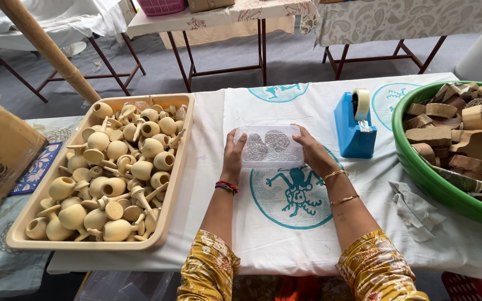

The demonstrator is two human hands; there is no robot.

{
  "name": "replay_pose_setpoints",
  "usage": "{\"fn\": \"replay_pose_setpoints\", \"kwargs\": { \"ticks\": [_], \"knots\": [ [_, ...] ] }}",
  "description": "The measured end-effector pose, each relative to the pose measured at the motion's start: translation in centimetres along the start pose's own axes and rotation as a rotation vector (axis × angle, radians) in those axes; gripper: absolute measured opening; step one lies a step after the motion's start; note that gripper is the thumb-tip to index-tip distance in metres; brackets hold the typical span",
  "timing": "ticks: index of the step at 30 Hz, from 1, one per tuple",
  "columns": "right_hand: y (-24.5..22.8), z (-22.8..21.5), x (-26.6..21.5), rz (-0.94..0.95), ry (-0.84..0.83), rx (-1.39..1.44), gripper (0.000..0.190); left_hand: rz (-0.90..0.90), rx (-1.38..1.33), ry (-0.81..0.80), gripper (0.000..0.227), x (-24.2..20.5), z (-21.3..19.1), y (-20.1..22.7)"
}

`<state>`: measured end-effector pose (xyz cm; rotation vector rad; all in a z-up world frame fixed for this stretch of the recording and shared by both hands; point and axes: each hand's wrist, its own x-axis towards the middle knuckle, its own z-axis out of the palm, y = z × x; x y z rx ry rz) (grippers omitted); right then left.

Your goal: The person wraps a small plastic container filled with beads in bubble wrap, securing it with tape from a blue dispenser. They then pick up a small wooden object from a tray and begin wrapping it in bubble wrap as well.

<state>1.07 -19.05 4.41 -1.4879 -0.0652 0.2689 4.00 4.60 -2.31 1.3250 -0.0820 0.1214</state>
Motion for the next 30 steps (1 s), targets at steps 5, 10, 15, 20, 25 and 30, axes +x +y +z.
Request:
{"fn": "replay_pose_setpoints", "kwargs": {
  "ticks": [5, 10, 15, 20, 25, 30],
  "knots": [
    [-0.9, -0.2, -0.6, 0.065, 0.053, -0.079, 0.069, -0.149, 0.106, -0.026, 0.067, -0.1, 0.0, 0.5],
    [0.2, -1.4, -0.1, 0.07, -0.007, -0.147, 0.067, -0.256, -0.264, -0.135, 0.063, -1.4, -0.9, 2.6],
    [-0.4, -0.7, -0.3, 0.075, 0.164, -0.218, 0.064, -0.327, -0.27, -0.25, 0.067, -2.1, -0.8, 4.3],
    [0.7, -1.1, 0.1, -0.004, 0.031, -0.07, 0.056, -0.301, -0.128, -0.154, 0.08, -1.7, -0.5, 3.0],
    [1.2, -1.0, 0.9, -0.04, 0.065, 0.068, 0.054, -0.249, -0.106, -0.153, 0.088, -1.4, 0.1, 2.3],
    [1.8, -0.9, 1.1, -0.103, 0.137, -0.062, 0.047, -0.418, 0.039, -0.123, 0.09, -2.4, 1.2, 3.5]
  ]
}}
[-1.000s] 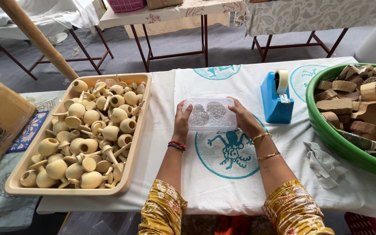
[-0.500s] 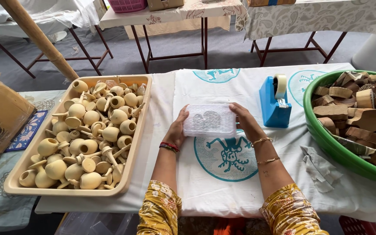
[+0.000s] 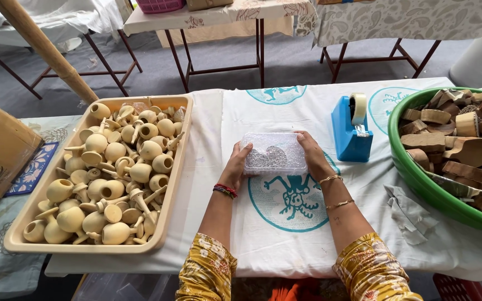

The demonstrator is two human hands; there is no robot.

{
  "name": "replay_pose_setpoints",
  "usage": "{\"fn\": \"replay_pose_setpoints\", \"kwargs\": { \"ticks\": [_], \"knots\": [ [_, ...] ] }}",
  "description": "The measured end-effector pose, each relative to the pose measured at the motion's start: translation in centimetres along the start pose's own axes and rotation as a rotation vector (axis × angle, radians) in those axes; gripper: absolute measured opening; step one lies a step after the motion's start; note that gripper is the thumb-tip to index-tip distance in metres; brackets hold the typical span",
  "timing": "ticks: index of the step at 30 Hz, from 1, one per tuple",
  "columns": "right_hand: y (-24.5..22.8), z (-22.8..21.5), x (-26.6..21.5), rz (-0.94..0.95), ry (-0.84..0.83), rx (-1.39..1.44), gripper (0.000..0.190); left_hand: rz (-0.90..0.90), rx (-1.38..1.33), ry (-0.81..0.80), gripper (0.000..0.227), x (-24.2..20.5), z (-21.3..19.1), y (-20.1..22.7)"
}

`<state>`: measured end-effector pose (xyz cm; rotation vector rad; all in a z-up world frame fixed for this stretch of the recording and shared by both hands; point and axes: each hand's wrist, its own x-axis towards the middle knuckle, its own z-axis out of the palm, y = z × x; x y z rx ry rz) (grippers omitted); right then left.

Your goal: The person wraps a small plastic container filled with beads in bubble wrap, securing it with tape from a blue dispenser. They then pick up a small wooden object from a tray and begin wrapping it in bubble wrap as well.

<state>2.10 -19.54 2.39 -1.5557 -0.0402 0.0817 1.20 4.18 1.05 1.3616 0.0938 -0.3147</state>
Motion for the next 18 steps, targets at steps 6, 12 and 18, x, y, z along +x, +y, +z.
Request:
{"fn": "replay_pose_setpoints", "kwargs": {
  "ticks": [6, 12, 18],
  "knots": [
    [0.2, -1.1, 0.3, 0.163, -0.047, 0.229, 0.042, 0.035, 0.026, -0.019, 0.09, -0.7, 0.8, 0.6],
    [-0.9, -1.2, 0.0, 0.232, 0.103, 0.31, 0.048, 0.073, 0.031, 0.011, 0.089, -0.5, 2.2, -0.1],
    [0.6, -0.9, 0.6, 0.2, -0.012, 0.22, 0.052, 0.093, -0.131, -0.063, 0.084, 1.1, -0.5, -1.3]
  ]
}}
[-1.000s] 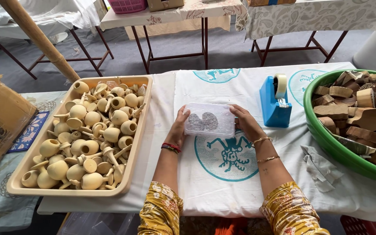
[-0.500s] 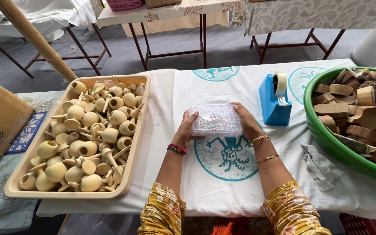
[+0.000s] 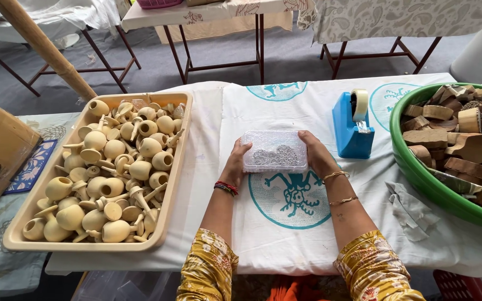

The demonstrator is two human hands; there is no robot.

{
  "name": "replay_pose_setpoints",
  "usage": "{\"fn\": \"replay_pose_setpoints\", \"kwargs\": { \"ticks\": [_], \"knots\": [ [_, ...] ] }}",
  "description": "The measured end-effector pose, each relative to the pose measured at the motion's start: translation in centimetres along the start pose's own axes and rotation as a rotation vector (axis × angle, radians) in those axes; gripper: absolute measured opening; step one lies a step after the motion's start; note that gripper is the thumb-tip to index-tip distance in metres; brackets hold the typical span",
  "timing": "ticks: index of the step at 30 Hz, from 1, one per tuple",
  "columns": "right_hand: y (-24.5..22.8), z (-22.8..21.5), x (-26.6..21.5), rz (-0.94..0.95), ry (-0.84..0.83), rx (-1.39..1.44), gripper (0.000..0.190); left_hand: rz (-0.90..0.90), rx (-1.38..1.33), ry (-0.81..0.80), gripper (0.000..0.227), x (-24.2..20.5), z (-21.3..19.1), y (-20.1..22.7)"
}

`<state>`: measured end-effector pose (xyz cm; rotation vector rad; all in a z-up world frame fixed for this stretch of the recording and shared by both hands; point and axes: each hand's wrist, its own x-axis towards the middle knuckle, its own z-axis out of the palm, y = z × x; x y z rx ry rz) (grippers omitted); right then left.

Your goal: The person wraps a small plastic container filled with beads in bubble wrap, securing it with tape from a blue dispenser. They then pick up a small wooden object from a tray and begin wrapping it in bubble wrap as well.

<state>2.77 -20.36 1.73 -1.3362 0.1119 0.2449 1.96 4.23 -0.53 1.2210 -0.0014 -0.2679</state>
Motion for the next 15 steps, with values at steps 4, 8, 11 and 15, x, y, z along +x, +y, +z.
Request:
{"fn": "replay_pose_setpoints", "kwargs": {
  "ticks": [4, 8, 11, 15],
  "knots": [
    [-0.2, 0.5, -0.4, -0.046, 0.025, -0.154, 0.052, -0.028, -0.018, 0.032, 0.075, -0.2, 0.2, 0.1],
    [-0.5, 0.4, -0.4, -0.077, 0.019, -0.184, 0.042, -0.048, 0.039, 0.094, 0.068, 0.8, -0.2, -0.9],
    [-0.5, 0.2, -0.2, -0.06, -0.014, -0.114, 0.036, -0.031, 0.032, 0.092, 0.064, 1.1, -0.4, -1.4],
    [0.5, -0.5, 0.8, -0.07, -0.063, -0.026, 0.035, -0.011, 0.019, 0.097, 0.061, 1.8, -0.9, -2.1]
  ]
}}
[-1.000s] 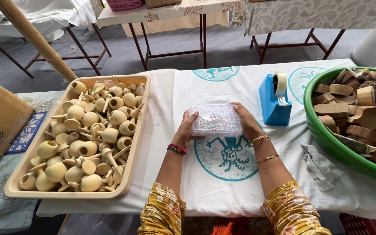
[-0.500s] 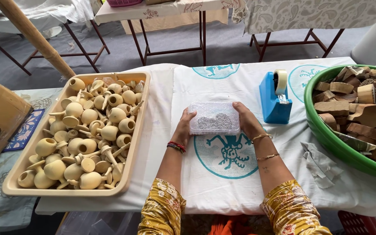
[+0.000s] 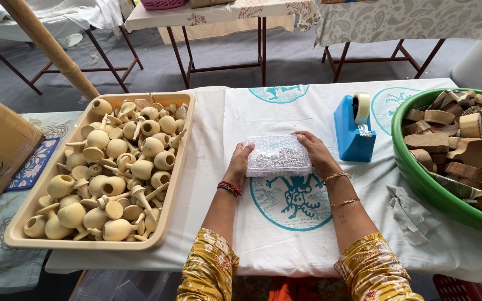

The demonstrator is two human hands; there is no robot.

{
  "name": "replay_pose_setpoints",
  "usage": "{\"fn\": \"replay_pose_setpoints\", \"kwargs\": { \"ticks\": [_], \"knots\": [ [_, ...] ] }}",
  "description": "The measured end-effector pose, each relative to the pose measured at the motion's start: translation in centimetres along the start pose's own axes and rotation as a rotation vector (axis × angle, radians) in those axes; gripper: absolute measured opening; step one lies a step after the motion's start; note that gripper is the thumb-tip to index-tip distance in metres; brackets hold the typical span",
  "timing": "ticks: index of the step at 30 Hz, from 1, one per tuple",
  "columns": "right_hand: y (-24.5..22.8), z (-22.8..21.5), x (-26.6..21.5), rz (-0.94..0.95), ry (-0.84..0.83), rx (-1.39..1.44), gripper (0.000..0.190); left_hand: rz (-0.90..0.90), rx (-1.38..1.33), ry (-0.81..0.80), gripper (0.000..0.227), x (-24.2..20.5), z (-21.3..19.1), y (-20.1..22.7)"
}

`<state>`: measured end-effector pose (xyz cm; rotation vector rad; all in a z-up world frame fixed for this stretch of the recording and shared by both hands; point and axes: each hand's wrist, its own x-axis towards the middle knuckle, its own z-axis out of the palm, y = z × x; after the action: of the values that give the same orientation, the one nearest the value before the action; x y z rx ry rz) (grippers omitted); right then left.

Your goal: The person wraps a small plastic container filled with beads in bubble wrap, securing it with tape from a blue dispenser. They then pick up a small wooden object from a tray and begin wrapping it in bubble wrap as well.

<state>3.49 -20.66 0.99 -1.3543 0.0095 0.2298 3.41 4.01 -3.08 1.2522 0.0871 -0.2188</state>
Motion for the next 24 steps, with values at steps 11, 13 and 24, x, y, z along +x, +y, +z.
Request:
{"fn": "replay_pose_setpoints", "kwargs": {
  "ticks": [11, 13, 24],
  "knots": [
    [-2.5, 0.9, -0.2, -0.014, 0.04, -0.154, 0.049, 0.106, 0.065, 0.277, 0.063, -0.6, -0.4, 0.2],
    [-2.5, 0.1, 1.9, -0.091, 0.056, -0.041, 0.048, 0.161, 0.25, 0.366, 0.062, 0.3, -1.0, -2.0],
    [0.9, 4.5, 19.4, 0.038, 0.133, -0.084, 0.044, 0.143, 1.635, 0.152, 0.079, -5.8, 0.1, 0.1]
  ]
}}
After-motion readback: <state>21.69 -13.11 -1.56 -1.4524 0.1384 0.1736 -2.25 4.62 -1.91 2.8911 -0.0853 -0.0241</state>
